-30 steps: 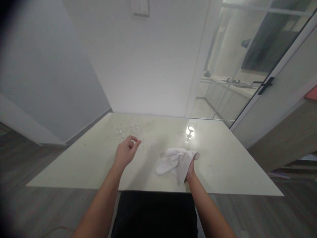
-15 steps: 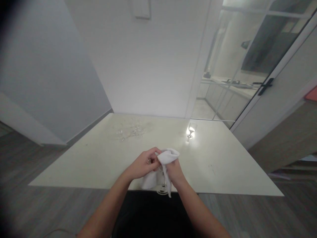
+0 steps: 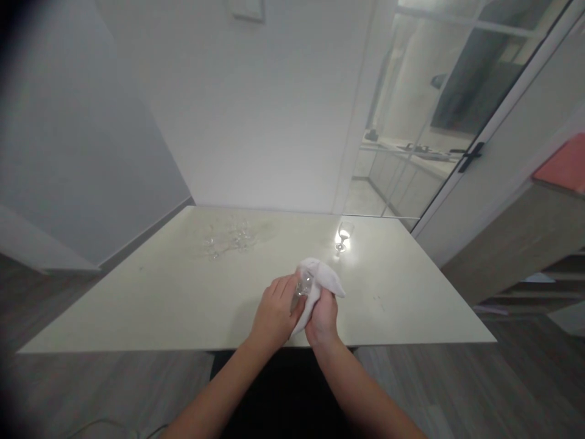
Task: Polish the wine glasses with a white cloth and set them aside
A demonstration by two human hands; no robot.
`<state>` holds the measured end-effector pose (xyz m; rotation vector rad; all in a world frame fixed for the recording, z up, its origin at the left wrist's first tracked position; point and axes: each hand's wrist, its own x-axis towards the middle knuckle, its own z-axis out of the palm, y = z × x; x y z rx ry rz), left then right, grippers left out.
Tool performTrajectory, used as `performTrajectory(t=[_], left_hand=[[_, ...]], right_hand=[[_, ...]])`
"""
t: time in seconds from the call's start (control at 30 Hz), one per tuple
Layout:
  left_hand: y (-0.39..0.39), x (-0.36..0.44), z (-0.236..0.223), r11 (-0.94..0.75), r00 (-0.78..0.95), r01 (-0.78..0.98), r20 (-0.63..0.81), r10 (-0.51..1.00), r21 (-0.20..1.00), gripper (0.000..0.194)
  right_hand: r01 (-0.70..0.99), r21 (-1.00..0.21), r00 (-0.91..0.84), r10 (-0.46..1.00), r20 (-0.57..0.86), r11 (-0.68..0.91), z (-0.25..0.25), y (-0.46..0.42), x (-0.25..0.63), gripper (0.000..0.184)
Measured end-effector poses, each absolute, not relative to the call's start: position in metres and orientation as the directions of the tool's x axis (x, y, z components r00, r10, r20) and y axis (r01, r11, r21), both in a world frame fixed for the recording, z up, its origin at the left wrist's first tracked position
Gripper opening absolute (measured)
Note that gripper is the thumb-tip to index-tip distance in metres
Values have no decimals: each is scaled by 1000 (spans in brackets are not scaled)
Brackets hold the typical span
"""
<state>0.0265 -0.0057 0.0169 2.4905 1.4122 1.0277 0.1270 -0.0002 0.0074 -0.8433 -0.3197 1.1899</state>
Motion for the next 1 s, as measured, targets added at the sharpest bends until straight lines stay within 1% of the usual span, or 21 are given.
performTrajectory(t=[0.1, 0.17, 0.2, 0.23, 0.27, 0.33, 0.37, 0.4, 0.43, 0.47, 0.5, 0.53, 0.6, 0.63, 0.67, 0.7, 0.73, 0.8, 0.87, 0.93, 1.0], left_hand=[[-4, 26, 18, -504, 312, 791, 481, 820, 346, 51], [-1, 22, 20, -487, 318, 786, 427, 847, 381, 53], [0, 20, 21, -473, 317, 770, 387, 866, 428, 54], [2, 18, 22, -451, 315, 738, 336, 888, 501, 54], [3, 16, 24, -420, 321, 679, 270, 908, 602, 52], [6, 13, 27, -310, 402, 466, 114, 909, 829, 46], [7, 11, 30, -232, 473, 339, 48, 880, 912, 45], [7, 9, 32, -159, 543, 232, 7, 840, 960, 45], [7, 8, 34, -113, 593, 168, -9, 805, 979, 46], [7, 8, 36, -112, 610, 155, -6, 792, 982, 46], [6, 8, 37, -157, 597, 192, 12, 802, 969, 45], [4, 9, 37, -230, 560, 270, 42, 828, 935, 45], [0, 13, 35, -364, 460, 479, 125, 879, 799, 48], [-2, 15, 33, -393, 423, 567, 154, 893, 724, 50], [-4, 17, 32, -397, 400, 620, 163, 902, 677, 50], [-6, 18, 30, -390, 395, 631, 155, 906, 671, 46], [-6, 18, 30, -378, 411, 603, 133, 902, 703, 38], [-7, 16, 31, -338, 494, 482, 67, 867, 808, 26], [-7, 13, 36, -317, 564, 413, 34, 825, 854, 29], [-8, 11, 40, -355, 548, 497, 31, 836, 792, 33], [-10, 13, 42, -397, 489, 639, 50, 871, 659, 28]], right_hand=[[-678, -729, 296, 942, -156, 93, 7, -10, 120, 28], [-657, -749, 261, 958, -122, 83, 7, -13, 119, 27], [-644, -760, 249, 963, -104, 85, 7, -14, 119, 27], [-630, -772, 241, 967, -85, 90, 7, -15, 121, 27], [-614, -784, 229, 971, -68, 90, 8, -15, 123, 27], [-590, -805, 185, 981, -58, 64, 8, -15, 128, 27], [-580, -813, 156, 986, -60, 42, 9, -15, 131, 28], [-571, -821, 132, 989, -61, 26, 10, -15, 134, 29], [-563, -826, 113, 992, -56, 18, 10, -14, 136, 30], [-561, -828, 104, 994, -42, 24, 11, -14, 138, 31], [-562, -826, 111, 994, -20, 46, 12, -13, 140, 31], [-567, -820, 132, 991, 6, 80, 12, -12, 140, 31], [-576, -803, 202, 978, 43, 154, 12, -10, 140, 29], [-576, -797, 236, 970, 52, 182, 12, -9, 139, 28], [-571, -796, 261, 964, 57, 202, 12, -8, 139, 27], [-566, -798, 273, 960, 59, 210, 11, -8, 139, 25], [-562, -802, 270, 961, 56, 205, 11, -8, 140, 24], [-567, -807, 242, 970, 26, 163, 10, -9, 143, 22], [-573, -812, 223, 975, -21, 113, 11, -9, 146, 22], [-568, -816, 234, 972, -40, 103, 12, -9, 149, 23], [-542, -824, 287, 958, 2, 165, 14, -8, 150, 25]])
